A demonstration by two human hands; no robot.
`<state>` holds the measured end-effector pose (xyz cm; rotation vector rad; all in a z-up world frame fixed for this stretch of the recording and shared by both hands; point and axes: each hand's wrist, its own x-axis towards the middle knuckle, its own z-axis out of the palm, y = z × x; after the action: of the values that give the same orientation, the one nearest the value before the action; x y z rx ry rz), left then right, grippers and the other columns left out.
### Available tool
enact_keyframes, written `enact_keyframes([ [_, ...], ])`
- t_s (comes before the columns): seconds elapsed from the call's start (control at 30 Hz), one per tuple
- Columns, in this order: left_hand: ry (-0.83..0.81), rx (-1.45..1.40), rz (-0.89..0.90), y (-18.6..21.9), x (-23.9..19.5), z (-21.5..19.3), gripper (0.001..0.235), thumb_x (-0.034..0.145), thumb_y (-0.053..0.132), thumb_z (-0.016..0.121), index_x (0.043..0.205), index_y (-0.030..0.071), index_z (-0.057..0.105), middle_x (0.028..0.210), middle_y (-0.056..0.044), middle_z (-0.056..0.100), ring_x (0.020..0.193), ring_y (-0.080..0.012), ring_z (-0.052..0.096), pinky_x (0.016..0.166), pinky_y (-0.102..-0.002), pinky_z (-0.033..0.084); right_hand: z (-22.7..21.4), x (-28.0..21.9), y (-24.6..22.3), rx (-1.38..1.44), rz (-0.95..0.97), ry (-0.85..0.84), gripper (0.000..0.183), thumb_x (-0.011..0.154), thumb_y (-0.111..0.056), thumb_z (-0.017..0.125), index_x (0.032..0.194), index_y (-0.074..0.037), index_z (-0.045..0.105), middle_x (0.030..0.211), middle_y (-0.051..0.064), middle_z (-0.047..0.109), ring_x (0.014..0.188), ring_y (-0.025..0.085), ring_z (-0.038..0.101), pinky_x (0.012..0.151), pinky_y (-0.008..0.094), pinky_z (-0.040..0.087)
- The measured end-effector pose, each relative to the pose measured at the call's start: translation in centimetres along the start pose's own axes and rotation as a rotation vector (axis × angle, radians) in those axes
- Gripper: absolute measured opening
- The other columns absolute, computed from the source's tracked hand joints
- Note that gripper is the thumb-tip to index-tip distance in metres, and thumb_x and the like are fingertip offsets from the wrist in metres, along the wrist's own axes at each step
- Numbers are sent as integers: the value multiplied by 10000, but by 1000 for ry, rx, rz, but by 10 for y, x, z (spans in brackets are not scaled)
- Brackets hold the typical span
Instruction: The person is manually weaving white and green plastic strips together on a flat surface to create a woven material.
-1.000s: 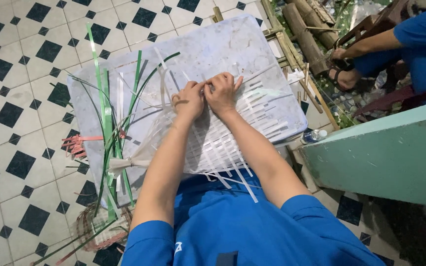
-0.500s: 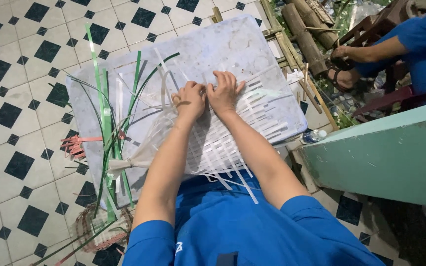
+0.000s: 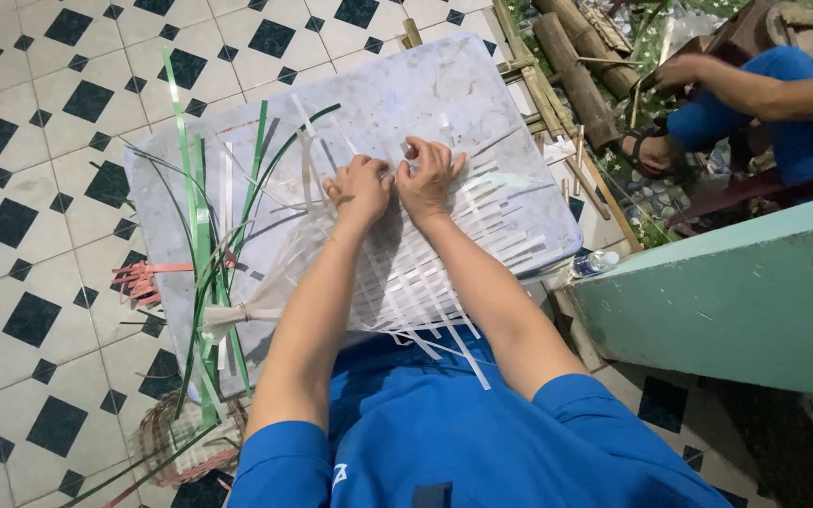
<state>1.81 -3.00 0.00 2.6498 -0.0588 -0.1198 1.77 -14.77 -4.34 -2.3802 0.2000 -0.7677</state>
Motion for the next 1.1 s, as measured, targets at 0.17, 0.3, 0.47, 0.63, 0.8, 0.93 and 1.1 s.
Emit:
enact_keyframes([
  [0.17,-4,-20,-43,0,9,4,249,901,328,649,1148,295,662,1196,23,571,1229,-272,454,1024,-650,218,3,2,6,-2,-73,53,303,753,-147,666,1003,-316,631,839,-122,571,1048,126,505,1059,600,105],
  [0.3,242,11,6,4,7,-3,202,855,319,678,1056,346,680,1086,72,641,1278,-228,427,1008,-698,220,4,1,5,32,-40,62,279,764,-140,676,974,-322,649,833,-126,583,1047,116,510,1068,590,136],
  [0.47,689,193,391,36,-16,-29,124,772,269,711,882,293,659,1197,-10,568,1334,-343,321,935,-656,274,21,0,29,21,-82,24,262,800,-105,684,976,-287,613,891,-103,574,1052,125,498,1076,580,116],
  [0.63,716,-56,690,57,-12,-6,182,851,181,592,1002,231,679,1059,-62,622,880,-262,672,705,-350,531,46,-5,55,-21,-103,9,277,798,-99,703,988,-268,591,941,-92,567,1065,128,496,1079,580,131],
  [0.8,325,-411,302,33,7,26,279,864,155,665,1141,129,644,1140,-118,582,1110,-356,613,897,-415,533,53,5,65,-21,-97,19,317,751,-202,760,1019,-297,620,944,-86,571,1033,140,528,1059,615,186],
  [0.93,352,-302,257,18,16,44,456,853,219,666,1295,146,582,1230,-71,567,1115,-285,625,882,-402,546,40,7,51,76,-90,82,354,730,-143,752,996,-352,646,882,-156,589,934,93,556,1049,494,226],
  [1.1,197,-196,283,20,19,31,488,886,200,611,1364,144,532,1099,-113,647,1084,-314,638,900,-479,532,27,5,38,164,-56,75,300,745,-148,742,964,-332,655,859,-125,620,925,100,575,1057,451,224],
])
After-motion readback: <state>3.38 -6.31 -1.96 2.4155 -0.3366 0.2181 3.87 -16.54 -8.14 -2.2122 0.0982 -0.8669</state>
